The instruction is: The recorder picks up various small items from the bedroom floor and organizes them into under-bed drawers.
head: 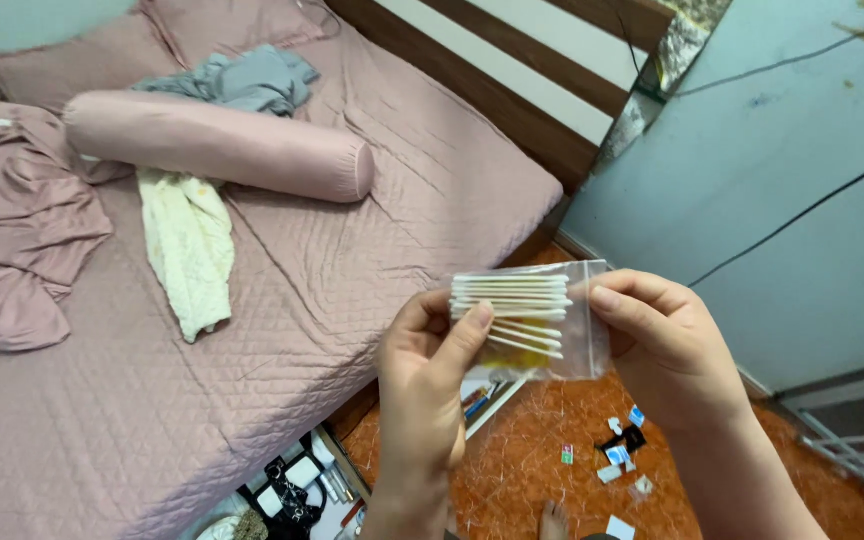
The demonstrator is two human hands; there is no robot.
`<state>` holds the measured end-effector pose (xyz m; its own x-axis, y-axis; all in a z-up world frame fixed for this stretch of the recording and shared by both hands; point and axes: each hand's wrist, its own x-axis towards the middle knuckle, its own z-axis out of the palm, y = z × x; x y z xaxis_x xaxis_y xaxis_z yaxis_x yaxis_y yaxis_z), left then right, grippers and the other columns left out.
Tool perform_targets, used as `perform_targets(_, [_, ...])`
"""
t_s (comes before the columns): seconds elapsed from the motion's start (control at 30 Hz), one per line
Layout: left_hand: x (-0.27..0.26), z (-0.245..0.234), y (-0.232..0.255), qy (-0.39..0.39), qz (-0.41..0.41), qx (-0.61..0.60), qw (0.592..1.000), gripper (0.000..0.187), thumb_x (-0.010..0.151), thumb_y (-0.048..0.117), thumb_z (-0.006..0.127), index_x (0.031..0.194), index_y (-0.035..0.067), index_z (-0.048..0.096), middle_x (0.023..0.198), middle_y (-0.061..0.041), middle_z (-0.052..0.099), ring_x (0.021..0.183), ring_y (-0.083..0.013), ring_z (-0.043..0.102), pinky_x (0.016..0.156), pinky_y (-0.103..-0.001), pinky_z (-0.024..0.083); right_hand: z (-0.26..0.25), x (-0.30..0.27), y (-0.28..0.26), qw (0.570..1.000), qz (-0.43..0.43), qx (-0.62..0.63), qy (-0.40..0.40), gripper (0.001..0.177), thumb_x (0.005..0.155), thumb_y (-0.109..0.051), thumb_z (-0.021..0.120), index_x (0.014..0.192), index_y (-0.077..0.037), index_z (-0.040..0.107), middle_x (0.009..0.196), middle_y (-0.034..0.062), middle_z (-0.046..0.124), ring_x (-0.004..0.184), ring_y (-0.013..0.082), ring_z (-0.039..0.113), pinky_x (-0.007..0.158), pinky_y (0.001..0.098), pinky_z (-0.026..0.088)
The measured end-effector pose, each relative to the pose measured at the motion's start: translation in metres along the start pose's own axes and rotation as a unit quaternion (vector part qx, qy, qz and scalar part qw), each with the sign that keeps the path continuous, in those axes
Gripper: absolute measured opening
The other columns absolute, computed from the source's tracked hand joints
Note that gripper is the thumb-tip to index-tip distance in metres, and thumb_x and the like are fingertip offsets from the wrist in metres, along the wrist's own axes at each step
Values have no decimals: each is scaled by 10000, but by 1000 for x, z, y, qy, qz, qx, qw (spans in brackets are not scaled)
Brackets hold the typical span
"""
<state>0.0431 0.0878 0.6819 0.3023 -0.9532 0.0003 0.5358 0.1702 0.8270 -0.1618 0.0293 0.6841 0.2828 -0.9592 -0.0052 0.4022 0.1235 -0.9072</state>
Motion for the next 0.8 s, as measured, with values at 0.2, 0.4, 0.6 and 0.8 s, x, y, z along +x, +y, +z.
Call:
perform_targets(0.2, [75, -40, -81, 31, -57, 67, 996, 407, 898, 175, 743, 1254, 21, 620, 1125, -115, 673, 974, -149, 670, 809, -310, 576, -46, 49, 39, 964, -44, -256, 53, 193, 1010, -140, 674, 1101, 2, 768, 885, 74, 707, 782, 122, 633, 704, 292, 541])
perform_targets(0.4, [117, -106, -215, 66, -207, 97, 971, 395, 952, 265, 675, 1241, -1, 633, 1116, -124, 691, 1011, -192, 666, 834, -336, 569, -129, 108, 113, 852, 5, -512, 114, 182, 945, -109, 728, 1117, -105, 786, 970, 39, 747, 765, 147, 606, 660, 318, 485])
perform_targets(0.6, [146, -132, -301, 201, -450, 60, 868, 550, 969, 476, 550, 1250, 12, 640, 1130, -156, 732, 1018, -244, 715, 861, -390, 606, -208, 171, 258, 878, 130, -458, 47, 256, 861, 21, 675, 1059, -93, 792, 1085, 47, 771, 945, 152, 721, 811, 293, 597])
perform_targets(0.8, [163, -199, -485, 317, -451, -106, 827, 498, 977, 350, 653, 1322, -6, 614, 1174, -183, 679, 1001, -271, 694, 870, -404, 611, -266, 215, 387, 878, 151, -435, -127, 182, 820, 12, 740, 992, -38, 773, 1182, 62, 763, 1152, 200, 721, 982, 341, 574])
